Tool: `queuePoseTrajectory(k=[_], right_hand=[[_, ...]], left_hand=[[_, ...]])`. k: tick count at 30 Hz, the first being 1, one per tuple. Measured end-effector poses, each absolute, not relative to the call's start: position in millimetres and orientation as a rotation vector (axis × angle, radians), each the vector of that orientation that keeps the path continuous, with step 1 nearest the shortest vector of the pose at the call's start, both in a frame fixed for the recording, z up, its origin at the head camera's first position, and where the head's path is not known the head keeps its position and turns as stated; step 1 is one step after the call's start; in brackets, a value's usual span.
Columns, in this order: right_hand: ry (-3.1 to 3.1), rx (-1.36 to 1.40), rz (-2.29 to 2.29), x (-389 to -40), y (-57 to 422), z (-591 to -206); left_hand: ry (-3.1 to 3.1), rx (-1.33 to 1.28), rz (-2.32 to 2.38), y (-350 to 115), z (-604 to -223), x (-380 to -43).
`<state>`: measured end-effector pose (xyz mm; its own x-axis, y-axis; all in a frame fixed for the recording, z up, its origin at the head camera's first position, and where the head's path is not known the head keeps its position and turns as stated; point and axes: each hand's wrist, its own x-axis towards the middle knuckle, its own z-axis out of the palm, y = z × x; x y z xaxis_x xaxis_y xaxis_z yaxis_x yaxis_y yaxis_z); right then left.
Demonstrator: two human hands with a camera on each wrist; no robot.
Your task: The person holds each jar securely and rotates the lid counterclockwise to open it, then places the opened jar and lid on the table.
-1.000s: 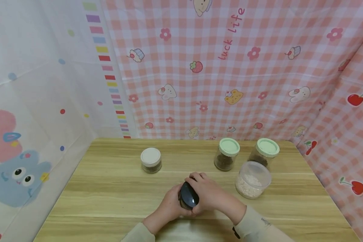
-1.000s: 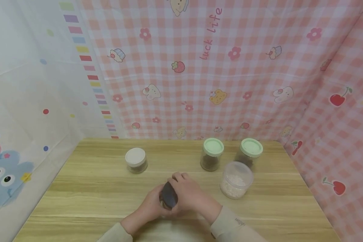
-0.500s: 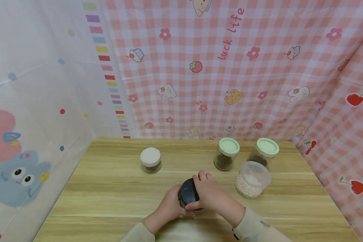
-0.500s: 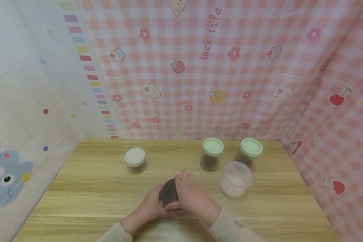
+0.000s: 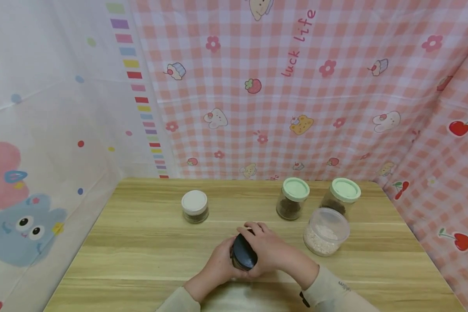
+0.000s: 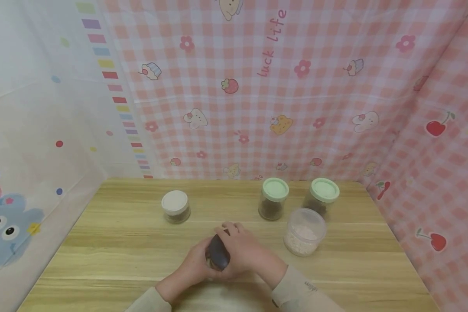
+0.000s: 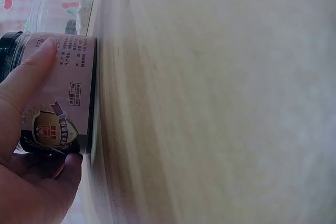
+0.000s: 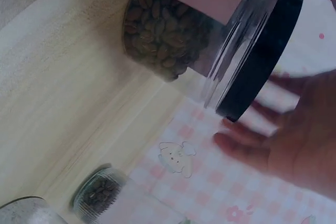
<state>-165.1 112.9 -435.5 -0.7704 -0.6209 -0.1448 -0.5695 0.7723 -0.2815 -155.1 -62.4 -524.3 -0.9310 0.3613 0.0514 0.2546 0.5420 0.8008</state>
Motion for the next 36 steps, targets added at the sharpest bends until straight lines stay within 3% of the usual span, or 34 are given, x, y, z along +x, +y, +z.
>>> queuePoseTrajectory(k=[5,10,26,36], right_hand=[[2.840,-0.733,-0.250,-161.2,106.5,-437.1],[2.884,-0.708,-0.225,-159.1,101.8,-437.3],[2.717,-1.036,-0.292,-170.9,109.6,-436.5],[2.729,-0.792,-0.348,-165.5,108.9,-429.5]], left_hand=[[2.658,0.491,1.350,-61.9,-524.0,-155.2],[2.619,0.483,1.370,-61.3,-522.8,-154.5],[2.642,0.530,1.325,-61.6,-523.6,-154.2],[2.623,0.491,1.366,-61.2,-519.9,-153.9]])
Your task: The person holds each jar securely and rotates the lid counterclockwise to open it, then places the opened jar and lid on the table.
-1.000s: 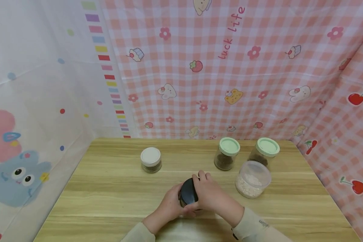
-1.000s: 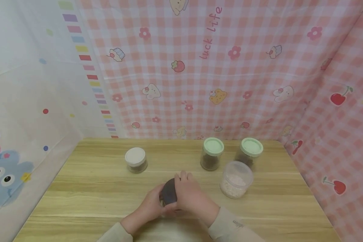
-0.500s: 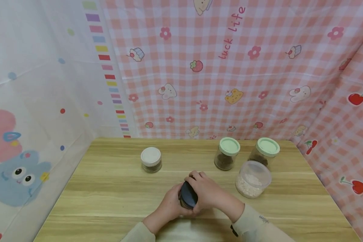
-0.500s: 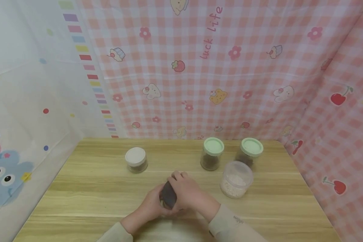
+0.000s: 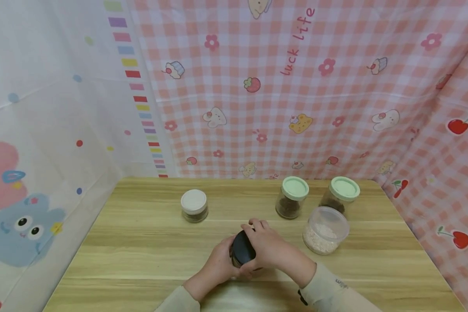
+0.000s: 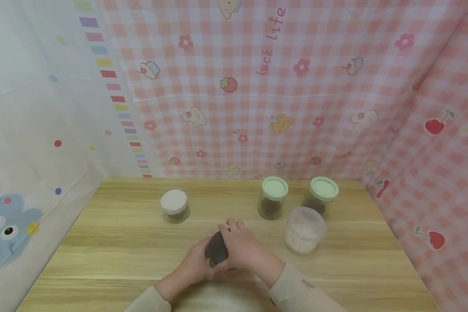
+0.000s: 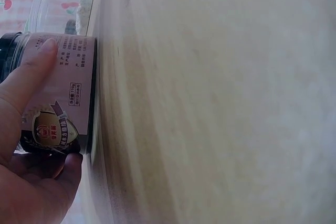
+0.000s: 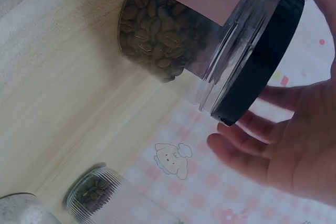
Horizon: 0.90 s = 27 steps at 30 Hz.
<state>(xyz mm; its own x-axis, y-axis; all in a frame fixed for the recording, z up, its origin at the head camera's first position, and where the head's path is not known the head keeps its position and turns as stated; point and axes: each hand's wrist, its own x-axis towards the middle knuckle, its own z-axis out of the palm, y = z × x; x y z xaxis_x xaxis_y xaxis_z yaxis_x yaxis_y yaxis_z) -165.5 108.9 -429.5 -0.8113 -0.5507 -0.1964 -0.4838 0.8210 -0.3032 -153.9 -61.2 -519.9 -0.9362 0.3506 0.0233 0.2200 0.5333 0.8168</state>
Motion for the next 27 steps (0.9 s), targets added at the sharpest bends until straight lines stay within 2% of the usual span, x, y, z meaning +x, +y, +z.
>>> queuePoseTrajectory(k=[13,24,27], right_hand=[[2.763,-0.718,-0.267,-162.9,101.1,-429.2],[2.710,-1.051,-0.325,-171.1,110.6,-430.8],[2.667,-1.062,-0.424,-174.2,114.4,-423.5]], left_hand=[[2.614,0.493,1.394,-63.4,-525.0,-149.9],[2.631,0.538,1.343,-63.7,-523.6,-153.8],[2.625,0.547,1.352,-63.6,-522.5,-153.5]])
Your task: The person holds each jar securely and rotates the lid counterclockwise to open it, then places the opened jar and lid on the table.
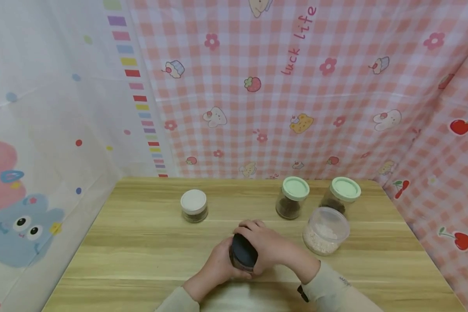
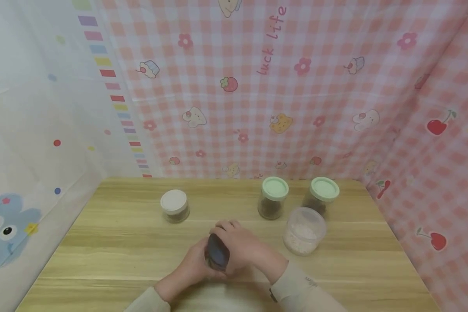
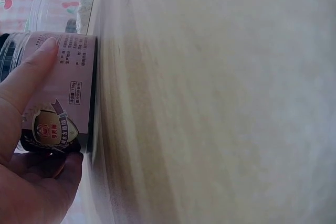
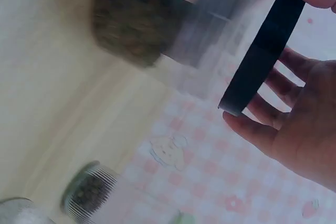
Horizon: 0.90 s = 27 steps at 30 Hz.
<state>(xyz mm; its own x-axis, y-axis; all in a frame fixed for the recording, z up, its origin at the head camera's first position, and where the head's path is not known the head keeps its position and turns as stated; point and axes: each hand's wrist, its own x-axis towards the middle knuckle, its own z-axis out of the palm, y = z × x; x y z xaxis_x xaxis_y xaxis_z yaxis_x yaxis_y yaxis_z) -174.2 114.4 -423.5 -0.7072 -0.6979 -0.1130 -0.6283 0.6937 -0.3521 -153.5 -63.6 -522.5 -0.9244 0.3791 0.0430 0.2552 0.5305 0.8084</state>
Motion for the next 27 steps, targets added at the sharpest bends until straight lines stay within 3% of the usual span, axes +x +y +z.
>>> queuePoseTrajectory(k=[11,19,27], right_hand=[[2.758,-0.613,-0.956,-178.2,143.3,-406.1],[2.751,-0.419,-1.019,-169.0,178.9,-433.9],[2.727,-0.422,-1.026,-163.6,193.8,-459.3]], left_hand=[[2.704,0.550,1.387,-59.9,-521.6,-151.4],[2.744,0.526,1.357,-57.9,-520.6,-151.1],[2.748,0.531,1.352,-58.5,-521.9,-151.3]])
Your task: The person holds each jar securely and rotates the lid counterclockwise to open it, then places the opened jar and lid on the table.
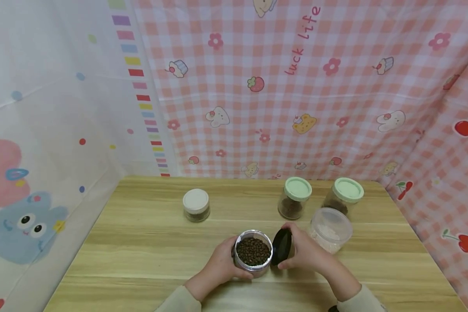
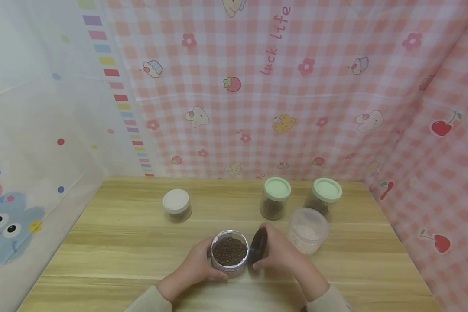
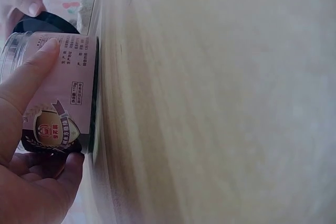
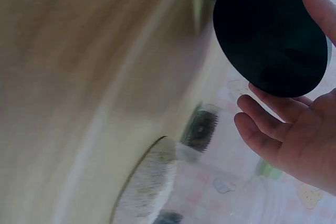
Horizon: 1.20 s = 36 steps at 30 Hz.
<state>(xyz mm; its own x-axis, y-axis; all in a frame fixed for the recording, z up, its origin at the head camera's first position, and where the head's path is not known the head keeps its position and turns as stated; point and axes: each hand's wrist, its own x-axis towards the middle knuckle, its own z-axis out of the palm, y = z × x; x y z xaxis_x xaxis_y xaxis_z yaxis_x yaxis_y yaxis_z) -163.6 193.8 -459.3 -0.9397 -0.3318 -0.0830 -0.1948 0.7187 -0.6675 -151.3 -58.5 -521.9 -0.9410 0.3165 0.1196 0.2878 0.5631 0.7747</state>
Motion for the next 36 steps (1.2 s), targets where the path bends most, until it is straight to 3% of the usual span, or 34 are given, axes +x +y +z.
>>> queuePoseTrajectory(k=[11,18,36], right_hand=[[2.830,-0.343,-0.694,-154.3,203.0,-467.2],[2.855,-0.519,-0.489,-153.2,200.3,-482.6],[2.836,-0.485,-0.463,-156.7,195.0,-487.3]], left_hand=[[2.744,0.521,1.358,-58.9,-522.7,-151.4],[2.748,0.539,1.353,-58.8,-520.2,-150.6],[2.746,0.529,1.338,-58.3,-517.8,-149.8]])
